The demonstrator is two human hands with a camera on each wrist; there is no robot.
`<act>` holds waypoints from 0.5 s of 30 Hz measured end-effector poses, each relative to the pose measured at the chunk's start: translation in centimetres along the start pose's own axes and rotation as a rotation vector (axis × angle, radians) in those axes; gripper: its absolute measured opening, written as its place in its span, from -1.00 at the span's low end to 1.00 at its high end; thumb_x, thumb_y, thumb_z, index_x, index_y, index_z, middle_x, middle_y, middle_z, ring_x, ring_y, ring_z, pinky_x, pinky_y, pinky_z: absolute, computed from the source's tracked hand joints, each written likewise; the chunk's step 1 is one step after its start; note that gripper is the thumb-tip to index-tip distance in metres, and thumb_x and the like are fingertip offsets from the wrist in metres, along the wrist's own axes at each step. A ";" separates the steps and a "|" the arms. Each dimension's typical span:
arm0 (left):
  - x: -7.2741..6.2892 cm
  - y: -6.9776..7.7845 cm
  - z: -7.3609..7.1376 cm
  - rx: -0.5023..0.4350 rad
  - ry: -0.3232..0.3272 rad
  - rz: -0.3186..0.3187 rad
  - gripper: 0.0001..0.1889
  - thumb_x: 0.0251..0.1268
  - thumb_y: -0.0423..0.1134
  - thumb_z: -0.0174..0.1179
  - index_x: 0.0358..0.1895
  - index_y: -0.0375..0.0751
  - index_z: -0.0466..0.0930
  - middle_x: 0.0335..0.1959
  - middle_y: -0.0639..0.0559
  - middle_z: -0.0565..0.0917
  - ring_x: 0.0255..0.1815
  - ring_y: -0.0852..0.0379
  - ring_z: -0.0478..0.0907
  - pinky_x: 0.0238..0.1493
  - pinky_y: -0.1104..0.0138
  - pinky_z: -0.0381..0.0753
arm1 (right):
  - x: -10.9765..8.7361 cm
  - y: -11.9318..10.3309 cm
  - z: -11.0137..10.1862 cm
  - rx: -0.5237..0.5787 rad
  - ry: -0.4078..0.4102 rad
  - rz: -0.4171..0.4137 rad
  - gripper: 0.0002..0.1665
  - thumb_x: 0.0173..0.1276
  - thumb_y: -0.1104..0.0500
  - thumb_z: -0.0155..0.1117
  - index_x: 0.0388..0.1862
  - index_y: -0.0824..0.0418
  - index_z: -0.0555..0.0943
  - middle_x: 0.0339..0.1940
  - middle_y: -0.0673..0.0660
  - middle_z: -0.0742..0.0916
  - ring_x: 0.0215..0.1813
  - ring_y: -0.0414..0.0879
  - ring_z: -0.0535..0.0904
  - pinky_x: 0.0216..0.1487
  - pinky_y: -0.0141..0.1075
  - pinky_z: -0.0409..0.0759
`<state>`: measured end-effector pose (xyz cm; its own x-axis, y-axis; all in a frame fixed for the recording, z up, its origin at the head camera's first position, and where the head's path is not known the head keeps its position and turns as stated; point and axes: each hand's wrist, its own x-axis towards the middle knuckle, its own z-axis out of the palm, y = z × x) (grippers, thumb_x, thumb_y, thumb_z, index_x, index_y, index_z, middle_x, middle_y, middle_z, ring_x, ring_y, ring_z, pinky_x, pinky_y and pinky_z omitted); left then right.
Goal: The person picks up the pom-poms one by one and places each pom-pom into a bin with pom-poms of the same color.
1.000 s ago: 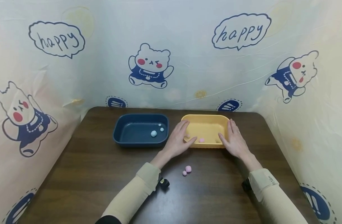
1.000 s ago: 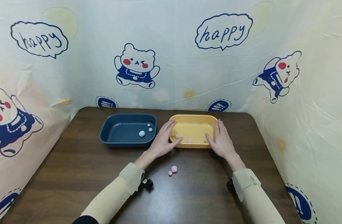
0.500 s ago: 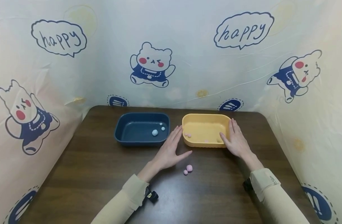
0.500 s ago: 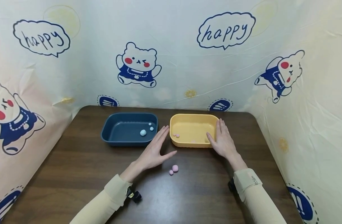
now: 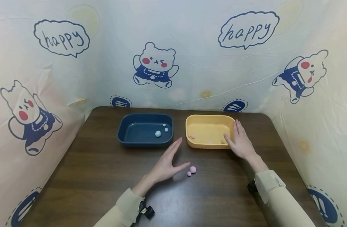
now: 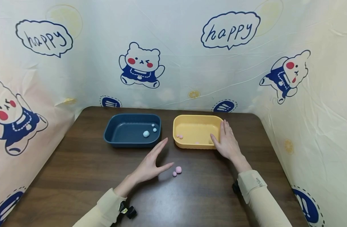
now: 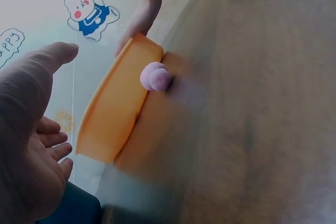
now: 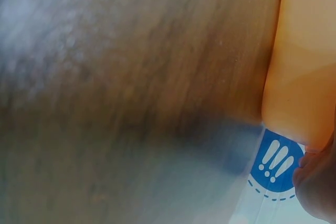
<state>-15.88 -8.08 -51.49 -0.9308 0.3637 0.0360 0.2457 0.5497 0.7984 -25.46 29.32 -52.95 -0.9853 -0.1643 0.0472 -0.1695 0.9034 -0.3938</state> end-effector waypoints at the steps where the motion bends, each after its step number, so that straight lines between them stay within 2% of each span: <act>1: -0.1 -0.1 0.0 -0.002 -0.002 -0.005 0.08 0.40 0.16 0.49 0.83 0.21 0.00 0.86 0.07 0.11 0.87 0.00 0.08 0.79 -0.18 0.21 | 0.0 0.0 0.0 -0.001 0.001 -0.002 0.13 0.77 -0.32 -0.11 0.81 0.44 -0.25 0.85 0.50 -0.06 0.86 0.44 -0.13 0.82 0.34 0.01; 5: -0.7 -0.6 0.1 -0.008 -0.022 -0.007 0.08 0.40 0.16 0.50 0.83 0.13 0.03 0.86 0.02 0.13 0.86 -0.03 0.11 0.79 -0.17 0.22 | 0.0 0.0 -0.1 -0.005 0.003 -0.005 0.12 0.77 -0.31 -0.11 0.81 0.45 -0.24 0.85 0.50 -0.06 0.86 0.45 -0.13 0.82 0.33 0.01; 10: -1.3 -1.3 0.0 -0.018 -0.058 0.040 -0.02 0.39 0.07 0.53 0.76 -0.06 0.23 0.79 -0.14 0.28 0.81 -0.14 0.24 0.74 -0.22 0.30 | 0.1 0.1 0.0 -0.002 0.001 -0.002 0.13 0.77 -0.32 -0.12 0.81 0.44 -0.24 0.86 0.49 -0.07 0.86 0.45 -0.12 0.81 0.34 0.01; 15: -1.8 -1.9 0.1 -0.033 -0.072 0.040 -0.11 0.38 0.05 0.54 0.69 -0.10 0.37 0.72 -0.14 0.41 0.74 -0.17 0.35 0.70 -0.23 0.36 | 0.1 0.1 0.0 -0.003 -0.004 0.001 0.13 0.77 -0.33 -0.12 0.82 0.42 -0.25 0.86 0.47 -0.09 0.86 0.45 -0.13 0.82 0.34 0.01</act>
<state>-14.63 -9.74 -53.09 -0.8983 0.4386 0.0262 0.2723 0.5090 0.8166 -25.54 29.37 -52.98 -0.9854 -0.1648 0.0432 -0.1685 0.9049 -0.3908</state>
